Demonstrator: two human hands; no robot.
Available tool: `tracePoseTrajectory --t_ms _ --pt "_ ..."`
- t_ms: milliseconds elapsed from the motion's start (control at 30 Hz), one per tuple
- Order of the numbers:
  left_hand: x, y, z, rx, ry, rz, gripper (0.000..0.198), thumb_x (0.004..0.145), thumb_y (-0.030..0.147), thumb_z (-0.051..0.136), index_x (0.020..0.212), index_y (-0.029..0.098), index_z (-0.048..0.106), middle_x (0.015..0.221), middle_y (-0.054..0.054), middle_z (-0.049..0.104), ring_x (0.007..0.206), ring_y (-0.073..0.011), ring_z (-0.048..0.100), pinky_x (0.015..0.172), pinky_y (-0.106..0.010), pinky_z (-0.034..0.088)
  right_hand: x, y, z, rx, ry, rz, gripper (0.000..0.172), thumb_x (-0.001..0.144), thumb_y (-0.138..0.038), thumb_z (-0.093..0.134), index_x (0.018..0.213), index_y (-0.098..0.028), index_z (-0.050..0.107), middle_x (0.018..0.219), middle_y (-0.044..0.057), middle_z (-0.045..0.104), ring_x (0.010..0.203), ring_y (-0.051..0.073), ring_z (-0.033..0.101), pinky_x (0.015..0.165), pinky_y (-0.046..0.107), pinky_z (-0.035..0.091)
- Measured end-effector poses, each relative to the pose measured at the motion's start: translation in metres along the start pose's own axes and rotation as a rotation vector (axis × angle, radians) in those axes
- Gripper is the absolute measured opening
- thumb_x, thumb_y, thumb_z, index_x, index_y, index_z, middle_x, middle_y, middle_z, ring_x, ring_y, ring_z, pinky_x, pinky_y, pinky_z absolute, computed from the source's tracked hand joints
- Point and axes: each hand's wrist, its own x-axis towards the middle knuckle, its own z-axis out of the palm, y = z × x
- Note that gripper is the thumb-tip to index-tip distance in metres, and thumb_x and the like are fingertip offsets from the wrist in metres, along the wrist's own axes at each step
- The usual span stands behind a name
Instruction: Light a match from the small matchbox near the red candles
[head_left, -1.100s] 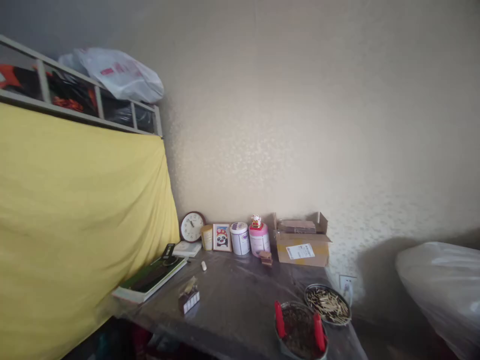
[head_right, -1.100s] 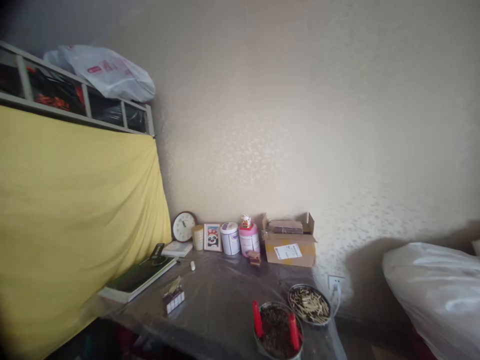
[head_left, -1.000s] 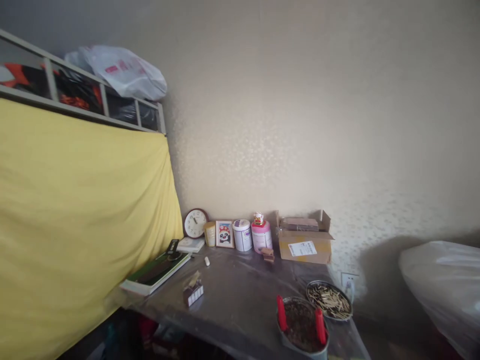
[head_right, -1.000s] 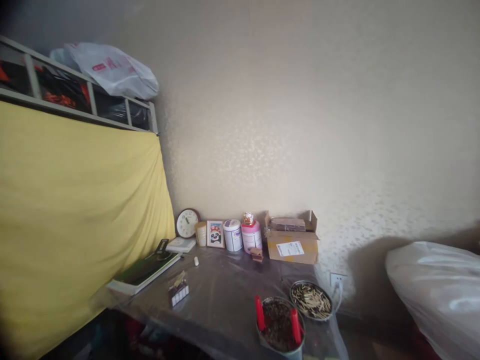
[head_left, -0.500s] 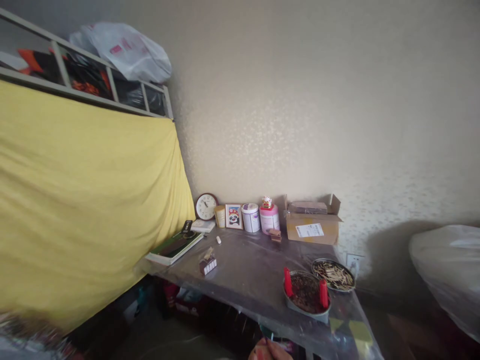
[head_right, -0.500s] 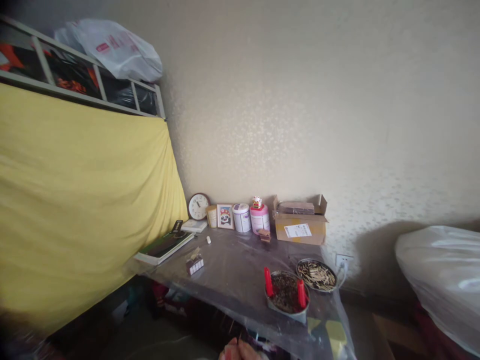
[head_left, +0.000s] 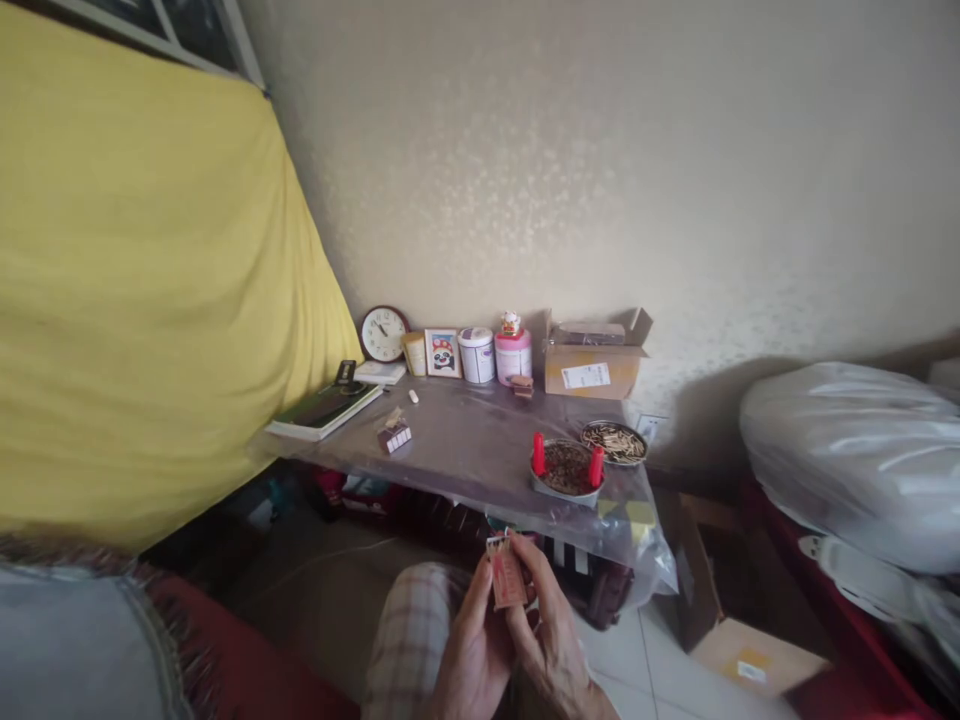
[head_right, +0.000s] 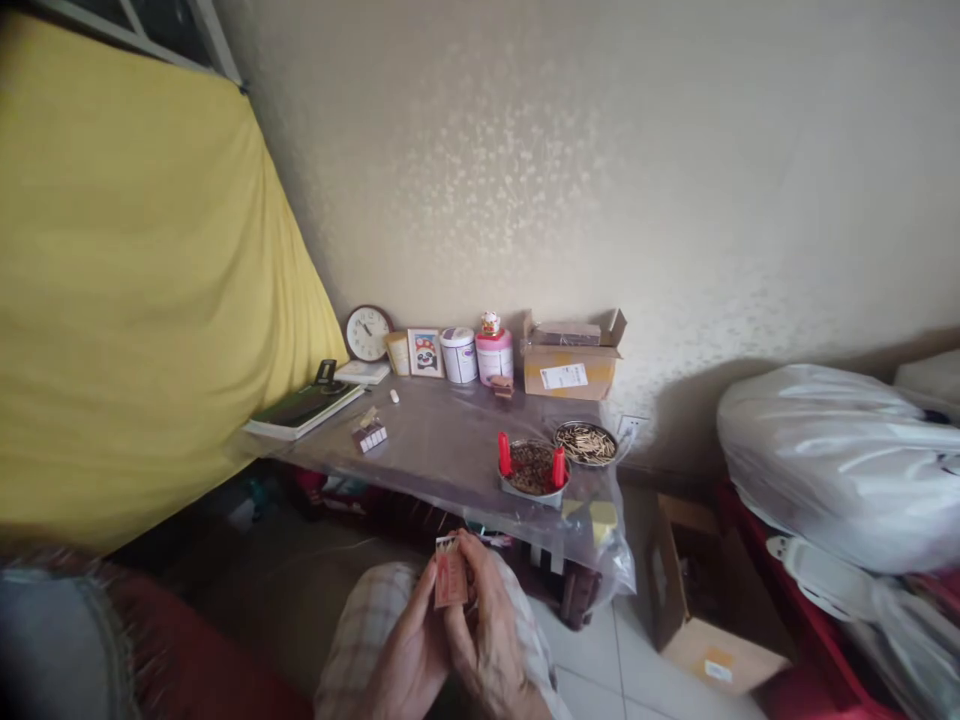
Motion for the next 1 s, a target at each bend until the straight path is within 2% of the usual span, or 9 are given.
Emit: tracePoseTrajectory --t_ms 100,167,233,300,367,633,833,1000 --pt "-0.004 0.004 -0.001 -0.12 0.002 0.033 0.028 0.092 0.032 0.051 0.105 0.018 0.072 0.095 -0.007 0.075 0.085 -0.0173 0.066 0.084 -0.03 0.051 0.006 -0.005 -0.016 0.084 -0.163 0.068 0.06 0.086 -0.037 0.06 0.142 -0.026 0.041 0.142 0.01 0.051 0.13 0.027 0.048 0.109 0.043 0.041" --pt "-0.005 0.006 -0.004 -0.145 0.013 0.05 0.026 0.092 0.027 0.05 0.102 0.016 0.072 0.091 -0.007 0.075 0.082 -0.0158 0.067 0.078 -0.027 0.052 0.012 -0.008 -0.029 0.165 -0.243 0.104 0.058 0.086 -0.038 0.062 0.14 -0.026 0.043 0.141 0.01 0.05 0.13 0.027 0.048 0.108 0.042 0.041" --pt "-0.005 0.007 -0.008 -0.142 0.024 0.034 0.025 0.092 0.025 0.051 0.104 0.016 0.071 0.091 -0.008 0.076 0.082 -0.0166 0.067 0.073 -0.028 0.052 0.021 -0.009 -0.039 0.196 -0.219 0.107 0.042 0.089 -0.037 0.059 0.128 -0.025 0.054 0.133 0.009 0.057 0.124 0.024 0.053 0.105 0.039 0.043" --pt "-0.005 0.006 -0.012 -0.124 0.04 0.004 0.025 0.091 0.027 0.052 0.105 0.016 0.07 0.09 -0.008 0.076 0.08 -0.017 0.068 0.07 -0.028 0.052 0.029 -0.008 -0.046 0.156 -0.163 0.064 0.022 0.092 -0.035 0.054 0.108 -0.023 0.064 0.117 0.008 0.064 0.112 0.022 0.06 0.098 0.034 0.048" --pt "-0.005 0.003 -0.015 -0.083 0.052 -0.031 0.026 0.091 0.029 0.053 0.104 0.015 0.07 0.085 -0.009 0.075 0.075 -0.0166 0.067 0.066 -0.027 0.051 0.036 -0.008 -0.049 0.097 -0.16 0.001 0.018 0.094 -0.032 0.051 0.096 -0.022 0.066 0.103 0.007 0.067 0.1 0.019 0.064 0.089 0.031 0.051" --pt "-0.012 -0.003 -0.012 0.044 0.01 -0.075 0.029 0.093 0.032 0.049 0.094 0.013 0.071 0.077 -0.009 0.073 0.069 -0.015 0.064 0.063 -0.026 0.047 0.046 -0.014 -0.054 -0.222 -0.383 -0.256 0.023 0.098 -0.024 0.043 0.101 -0.021 0.066 0.101 0.008 0.064 0.09 0.018 0.063 0.08 0.029 0.052" --pt "-0.011 -0.007 -0.018 0.08 0.001 -0.087 0.029 0.093 0.032 0.048 0.093 0.014 0.071 0.077 -0.009 0.074 0.068 -0.0157 0.065 0.063 -0.027 0.046 0.053 -0.016 -0.062 -0.297 -0.54 -0.327 0.021 0.098 -0.02 0.041 0.095 -0.02 0.062 0.094 0.005 0.063 0.084 0.016 0.06 0.075 0.026 0.05" --pt "-0.01 -0.011 -0.025 0.088 0.02 -0.104 0.028 0.092 0.031 0.049 0.091 0.015 0.071 0.074 -0.008 0.074 0.065 -0.016 0.065 0.06 -0.027 0.045 0.058 -0.016 -0.065 -0.358 -0.61 -0.378 0.02 0.099 -0.021 0.041 0.091 -0.019 0.059 0.089 0.003 0.06 0.078 0.014 0.058 0.068 0.023 0.047"
